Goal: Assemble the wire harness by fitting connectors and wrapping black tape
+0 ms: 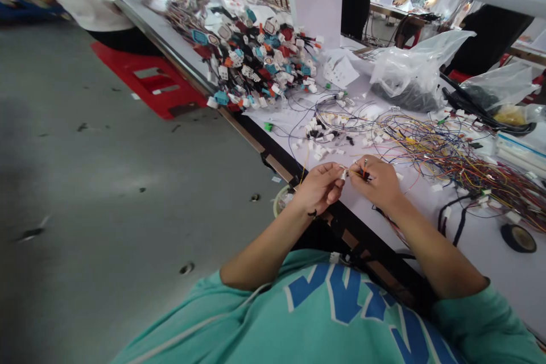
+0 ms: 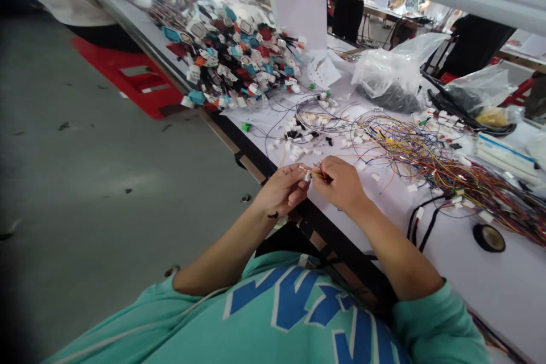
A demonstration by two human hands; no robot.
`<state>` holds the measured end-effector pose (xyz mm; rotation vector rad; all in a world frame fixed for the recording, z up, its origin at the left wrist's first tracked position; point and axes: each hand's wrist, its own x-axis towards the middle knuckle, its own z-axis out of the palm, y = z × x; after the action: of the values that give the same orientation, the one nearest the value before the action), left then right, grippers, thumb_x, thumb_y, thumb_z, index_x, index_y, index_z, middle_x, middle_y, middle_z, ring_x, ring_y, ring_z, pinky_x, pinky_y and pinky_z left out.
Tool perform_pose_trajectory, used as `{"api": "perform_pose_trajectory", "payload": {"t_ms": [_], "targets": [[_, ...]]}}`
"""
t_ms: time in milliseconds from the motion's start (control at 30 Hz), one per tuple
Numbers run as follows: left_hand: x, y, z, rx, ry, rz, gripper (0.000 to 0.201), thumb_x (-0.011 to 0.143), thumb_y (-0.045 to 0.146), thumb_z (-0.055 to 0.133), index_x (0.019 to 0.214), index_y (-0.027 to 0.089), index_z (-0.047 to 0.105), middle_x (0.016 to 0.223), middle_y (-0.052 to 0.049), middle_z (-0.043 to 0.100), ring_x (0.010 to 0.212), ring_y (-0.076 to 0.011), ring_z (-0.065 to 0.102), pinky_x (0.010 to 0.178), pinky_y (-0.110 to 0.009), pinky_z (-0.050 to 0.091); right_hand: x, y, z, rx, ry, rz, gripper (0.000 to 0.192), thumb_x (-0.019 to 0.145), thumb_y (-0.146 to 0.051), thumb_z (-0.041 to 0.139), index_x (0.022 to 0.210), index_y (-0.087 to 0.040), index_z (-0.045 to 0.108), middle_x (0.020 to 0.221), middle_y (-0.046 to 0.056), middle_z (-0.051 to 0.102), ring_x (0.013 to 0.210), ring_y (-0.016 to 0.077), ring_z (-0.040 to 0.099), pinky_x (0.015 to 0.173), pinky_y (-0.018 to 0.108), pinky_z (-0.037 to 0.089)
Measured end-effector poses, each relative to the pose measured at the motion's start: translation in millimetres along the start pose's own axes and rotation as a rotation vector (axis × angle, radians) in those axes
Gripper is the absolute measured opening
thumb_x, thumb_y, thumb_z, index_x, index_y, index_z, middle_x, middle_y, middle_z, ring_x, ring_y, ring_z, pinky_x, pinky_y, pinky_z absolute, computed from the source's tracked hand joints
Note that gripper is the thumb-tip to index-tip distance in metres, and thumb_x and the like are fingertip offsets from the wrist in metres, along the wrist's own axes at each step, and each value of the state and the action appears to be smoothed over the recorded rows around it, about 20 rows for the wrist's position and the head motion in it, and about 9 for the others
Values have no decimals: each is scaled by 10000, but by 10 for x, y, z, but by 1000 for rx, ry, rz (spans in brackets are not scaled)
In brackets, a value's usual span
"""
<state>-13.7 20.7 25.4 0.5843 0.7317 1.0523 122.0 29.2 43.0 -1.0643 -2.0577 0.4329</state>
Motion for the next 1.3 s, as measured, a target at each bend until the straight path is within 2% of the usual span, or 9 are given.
{"api": "perform_pose_trajectory", "payload": {"t_ms": [167,300,400,567,667,833,967,1133,1300], "targets": [[2,-1,-7,-2,-2,-15,343,473,282,779,585,136,490,387,73,494,211,-13,320,236,-125,182,11,11,-19,49,-26,31,195,715,-191,504,526,-195,456,569,-14,501,596,106,491,581,225,395],[3,58,-20,3,26,-25,279,570,251,737,614,140,485,405,69,494,226,-11,329,249,-115,178,34,62,-76,235,-62,51,155,770,-291,542,662,-197,604,616,-17,527,627,106,501,613,238,415],[16,80,-30,-1,62,-57,220,639,222,690,625,132,489,408,73,474,231,1,307,253,-108,156,38,99,-82,326,-57,81,190,758,-384,581,735,-210,655,648,-16,535,656,112,505,631,254,425],[30,74,-29,-27,59,-80,190,671,196,657,621,126,488,412,77,461,237,13,284,255,-101,153,22,102,-53,425,-73,171,304,750,-492,564,856,-229,674,756,2,621,745,136,575,678,282,449],[39,59,-32,-31,39,-79,208,657,195,664,597,129,476,409,72,468,238,8,291,253,-103,162,12,82,-58,400,-62,189,341,796,-494,494,875,-214,671,795,27,650,784,155,601,689,290,456],[70,31,-57,-30,75,-51,199,665,194,659,611,133,477,412,69,473,237,4,293,256,-106,159,18,65,-98,302,-41,164,272,803,-408,501,932,-211,637,702,-4,631,641,117,568,645,264,438],[78,46,-75,-17,93,-36,210,676,209,656,614,138,469,409,71,466,235,1,296,260,-110,160,30,51,-126,337,-96,208,216,755,-359,560,902,-201,574,550,-60,546,552,98,520,599,242,412],[70,58,-70,20,93,13,238,618,234,707,637,136,491,404,72,479,227,-4,303,264,-117,163,43,9,-129,433,-123,239,142,722,-339,555,729,-202,522,555,-65,489,490,69,417,482,202,333],[55,52,-34,6,68,42,270,567,255,742,656,132,519,396,70,490,225,-9,308,266,-124,164,50,-60,-130,265,-78,254,68,663,-230,531,607,-194,515,505,-64,446,461,66,372,457,199,304]]}}
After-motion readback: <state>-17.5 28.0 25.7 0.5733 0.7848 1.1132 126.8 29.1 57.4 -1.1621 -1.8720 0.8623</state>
